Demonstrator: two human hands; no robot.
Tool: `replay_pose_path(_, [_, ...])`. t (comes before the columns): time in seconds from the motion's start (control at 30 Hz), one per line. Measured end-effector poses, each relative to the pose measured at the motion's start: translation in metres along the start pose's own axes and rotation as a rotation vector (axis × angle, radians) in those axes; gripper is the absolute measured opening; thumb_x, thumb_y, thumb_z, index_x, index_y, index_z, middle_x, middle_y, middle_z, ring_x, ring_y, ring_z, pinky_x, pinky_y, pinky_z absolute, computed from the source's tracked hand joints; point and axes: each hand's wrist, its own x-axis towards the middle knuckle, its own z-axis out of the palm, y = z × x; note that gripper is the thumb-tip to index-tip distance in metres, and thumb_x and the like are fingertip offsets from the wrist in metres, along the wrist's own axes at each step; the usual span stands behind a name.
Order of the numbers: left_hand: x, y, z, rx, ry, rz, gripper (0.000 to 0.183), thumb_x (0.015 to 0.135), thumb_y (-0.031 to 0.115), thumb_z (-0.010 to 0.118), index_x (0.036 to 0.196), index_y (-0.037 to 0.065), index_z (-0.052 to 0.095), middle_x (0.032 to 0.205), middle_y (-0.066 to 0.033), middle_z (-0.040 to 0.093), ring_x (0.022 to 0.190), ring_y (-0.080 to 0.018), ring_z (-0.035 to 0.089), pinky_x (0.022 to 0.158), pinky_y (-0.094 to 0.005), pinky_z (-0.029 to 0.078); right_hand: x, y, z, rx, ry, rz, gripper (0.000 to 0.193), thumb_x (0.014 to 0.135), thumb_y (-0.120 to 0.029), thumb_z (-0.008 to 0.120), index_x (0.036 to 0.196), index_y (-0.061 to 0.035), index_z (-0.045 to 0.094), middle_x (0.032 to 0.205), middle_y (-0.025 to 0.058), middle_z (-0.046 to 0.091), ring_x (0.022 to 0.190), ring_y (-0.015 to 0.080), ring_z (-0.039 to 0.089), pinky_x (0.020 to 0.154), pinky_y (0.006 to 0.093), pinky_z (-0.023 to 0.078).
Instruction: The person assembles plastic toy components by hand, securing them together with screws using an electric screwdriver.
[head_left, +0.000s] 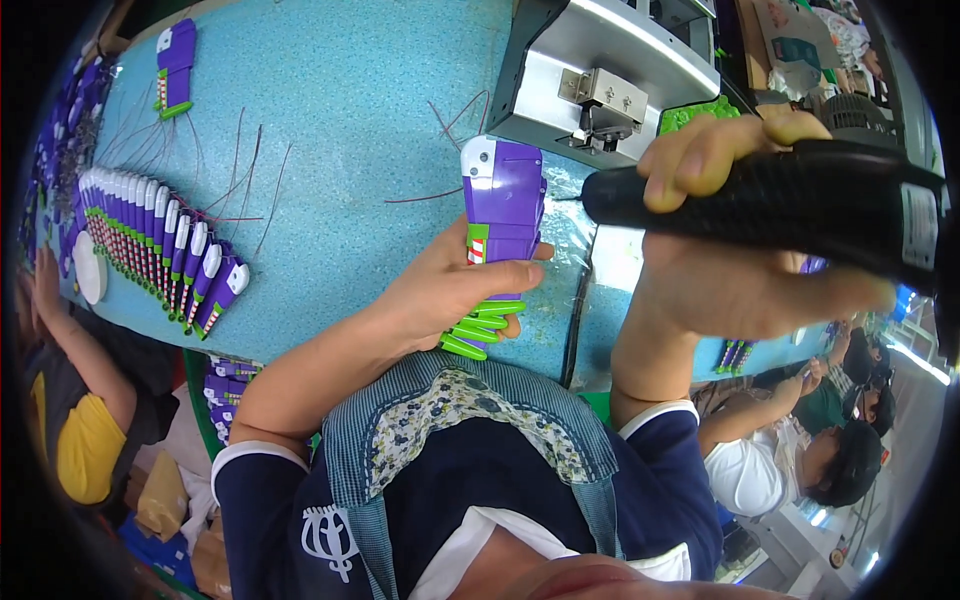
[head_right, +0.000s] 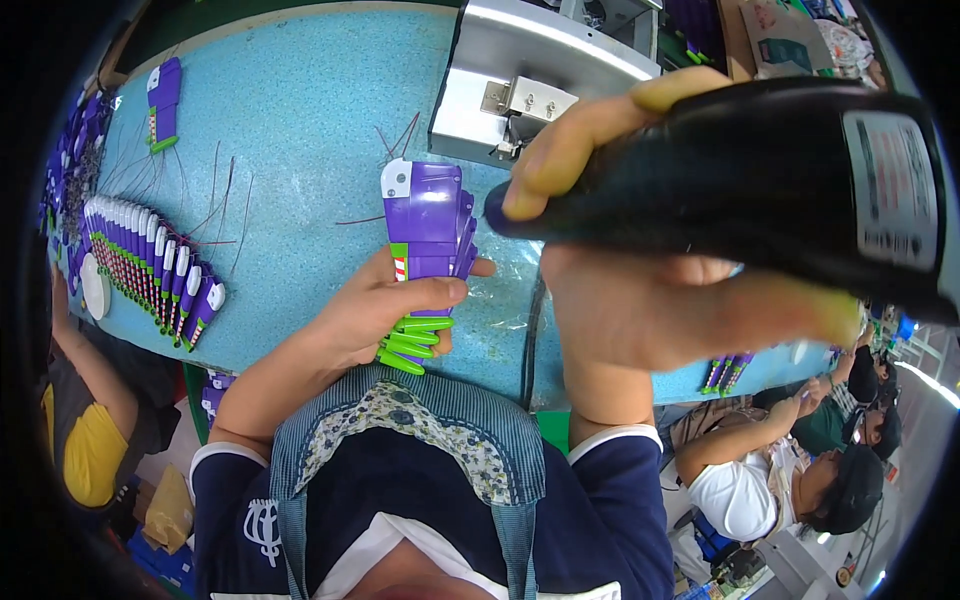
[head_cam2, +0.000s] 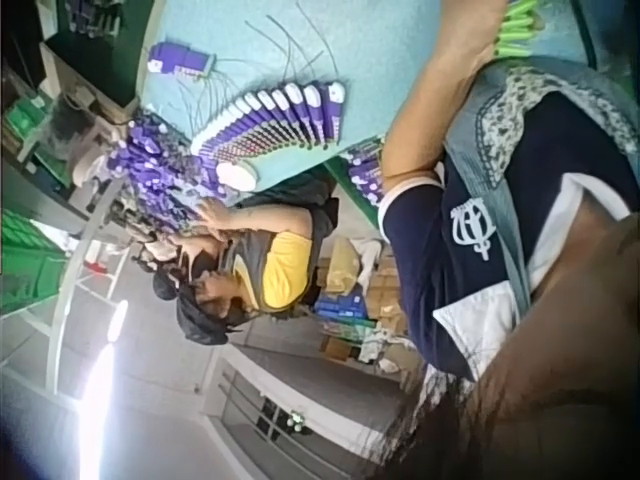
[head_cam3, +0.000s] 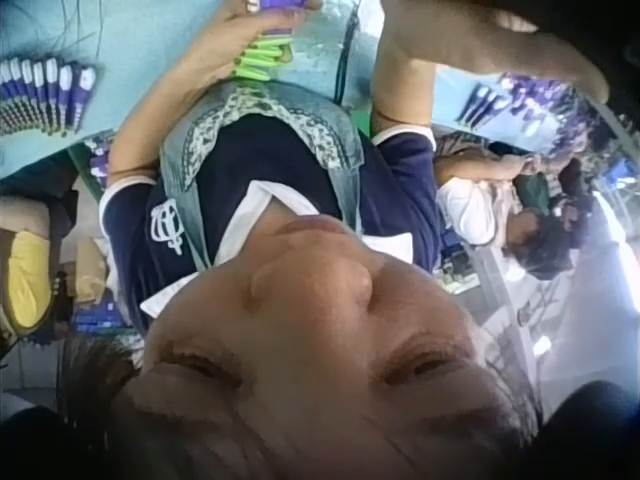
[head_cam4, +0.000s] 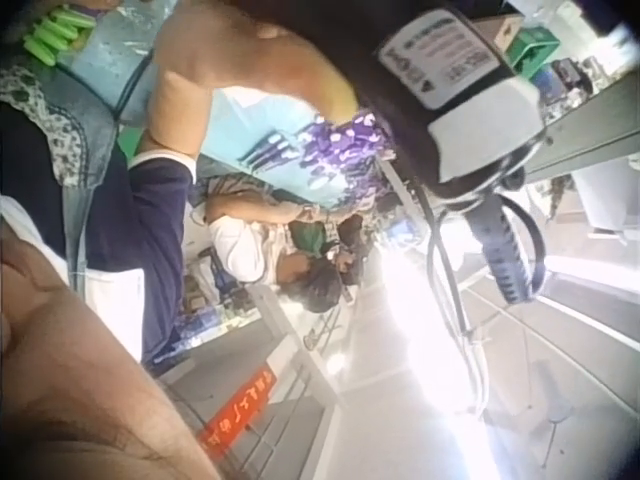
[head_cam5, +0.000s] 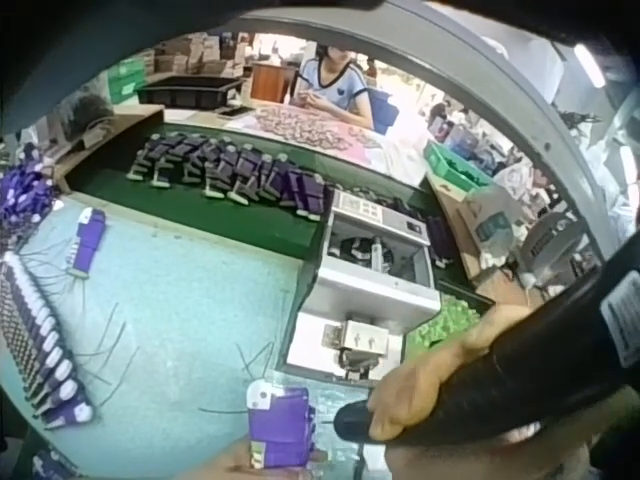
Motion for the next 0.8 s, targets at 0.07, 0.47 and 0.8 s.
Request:
replay_pose_path(0.07, [-0.001,0.0,0.0,-0.001,0.012,-0.015,0.055,0.08,0.013,0.071,0.124,0.003,0.04,0.111,-0.0113,0.059,0.076,-0.0154,0.061,0.054,-0.0311,0.055,-0.004,-0.002,0.004,-0.028,-0.022,0.038,0.094,0.076,-0.085,0.028,0.113,-0.0015,0.051,0.075,0.014,0.058,0.057,0.0205,0.056,0.053,0.0305,0.047])
replay_pose_path(0.47, [0.002,-0.002,-0.001,0.007,0.006,0.026,0.054,0.081,0.013,0.07,0.124,0.004,0.039,0.11,-0.0104,0.059,0.077,-0.0152,0.061,0.054,-0.0308,0.055,-0.008,0.015,0.009,-0.011,0.109,0.073,0.093,0.074,-0.086,0.03,0.11,-0.0023,0.05,0.074,0.0134,0.059,0.055,0.0195,0.057,0.051,0.0293,0.049])
replay_pose_path(0.8, [0.003,-0.001,-0.002,0.003,0.01,0.024,0.052,0.081,0.015,0.07,0.122,0.003,0.041,0.113,-0.0107,0.06,0.075,-0.0147,0.062,0.054,-0.0302,0.055,0.032,0.017,-0.018,0.012,-0.074,-0.103,0.097,0.075,-0.086,0.028,0.11,0.0006,0.053,0.073,0.0168,0.06,0.059,0.0231,0.058,0.055,0.0327,0.049])
